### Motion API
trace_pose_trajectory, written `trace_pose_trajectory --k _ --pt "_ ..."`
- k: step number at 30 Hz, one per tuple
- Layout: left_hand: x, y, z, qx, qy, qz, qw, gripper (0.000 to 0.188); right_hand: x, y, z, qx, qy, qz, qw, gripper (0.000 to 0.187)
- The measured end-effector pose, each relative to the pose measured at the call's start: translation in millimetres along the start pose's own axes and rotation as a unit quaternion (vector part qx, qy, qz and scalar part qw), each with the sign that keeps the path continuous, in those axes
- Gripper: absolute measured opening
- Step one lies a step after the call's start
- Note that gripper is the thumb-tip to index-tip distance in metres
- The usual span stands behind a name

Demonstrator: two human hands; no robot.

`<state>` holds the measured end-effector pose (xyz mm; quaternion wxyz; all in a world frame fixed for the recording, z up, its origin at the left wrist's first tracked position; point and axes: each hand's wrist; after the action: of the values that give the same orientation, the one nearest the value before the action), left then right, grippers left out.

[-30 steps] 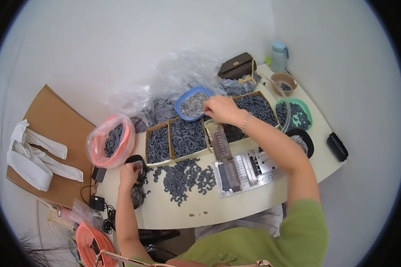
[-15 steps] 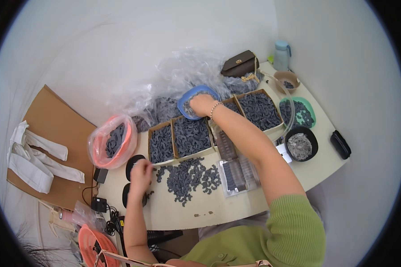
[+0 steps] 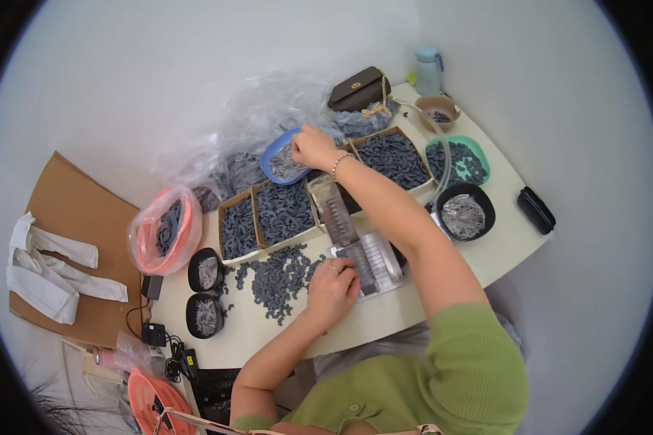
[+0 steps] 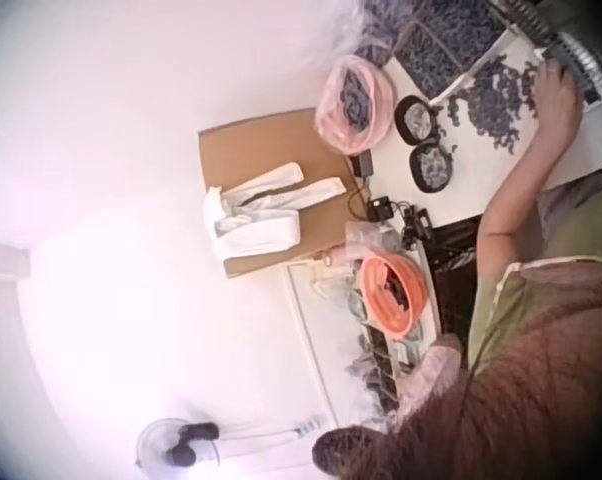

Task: The person picks up grey metal hardware parts from the table and places them into the compartments of a specialized sorting tray.

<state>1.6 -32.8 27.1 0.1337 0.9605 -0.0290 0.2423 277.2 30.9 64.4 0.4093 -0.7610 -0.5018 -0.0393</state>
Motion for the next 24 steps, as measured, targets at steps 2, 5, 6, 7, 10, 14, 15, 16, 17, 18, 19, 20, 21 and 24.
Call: trace_pose_trajectory --k 2,5,6,7,10,14,15,16,17,18,19,20,21,24 --pt "1 1 1 0.007 0.002 0.0 1.0 0.013 -4 0 -11 0.035 0.031 0.002 0.999 0.015" --pt "-7 -1 0 0.017 0.002 0.006 1.0 0.017 -27 -21 -32 0.167 -0.049 0.011 0.985 0.014" --pt "-10 -1 0 0.021 -0.002 0.014 1.0 0.019 -41 -28 -41 0.176 -0.094 -0.004 0.98 0.014" --pt "-13 1 1 0.023 -0.005 0.023 0.999 0.02 -59 -35 -51 0.185 -0.139 -0.017 0.973 0.014" --pt "-21 13 -2 0.074 -0.026 0.048 0.996 0.034 -115 -52 -69 0.095 -0.28 -0.035 0.955 0.012" --pt "-30 30 -2 0.086 -0.076 0.001 0.993 0.059 -180 -51 -51 -0.043 -0.236 -0.156 0.958 0.015" --pt "-33 31 0 0.089 -0.078 -0.009 0.993 0.063 -188 -57 -51 -0.06 -0.223 -0.158 0.96 0.016" --pt "-34 32 2 0.093 -0.08 -0.018 0.992 0.068 -193 -60 -50 -0.077 -0.21 -0.16 0.961 0.017" --pt "-34 34 3 0.094 -0.082 -0.023 0.992 0.069 -197 -59 -48 -0.08 -0.204 -0.163 0.962 0.016" --pt "-34 37 3 0.096 -0.084 -0.027 0.991 0.071 -199 -57 -45 -0.082 -0.199 -0.166 0.962 0.015" --pt "-34 38 3 0.097 -0.087 -0.032 0.991 0.072 -202 -55 -43 -0.084 -0.193 -0.169 0.963 0.015" --pt "-33 37 1 0.081 -0.085 -0.044 0.992 0.072 -203 -56 -45 -0.079 -0.191 -0.17 0.964 0.014" --pt "-32 34 -3 0.064 -0.083 -0.057 0.993 0.073 -204 -56 -46 -0.074 -0.189 -0.171 0.964 0.014" --pt "-28 12 -9 0.028 -0.068 -0.084 0.994 0.074 -209 -53 -47 -0.045 -0.188 -0.163 0.968 0.012"
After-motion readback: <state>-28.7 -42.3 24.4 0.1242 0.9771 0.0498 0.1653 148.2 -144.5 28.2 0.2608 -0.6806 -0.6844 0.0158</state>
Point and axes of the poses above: each hand's wrist, its own x-axis towards the middle knuckle, its own z-axis out of the palm, y = z × x, and after that the axes turned 9 degrees about x, right-handed
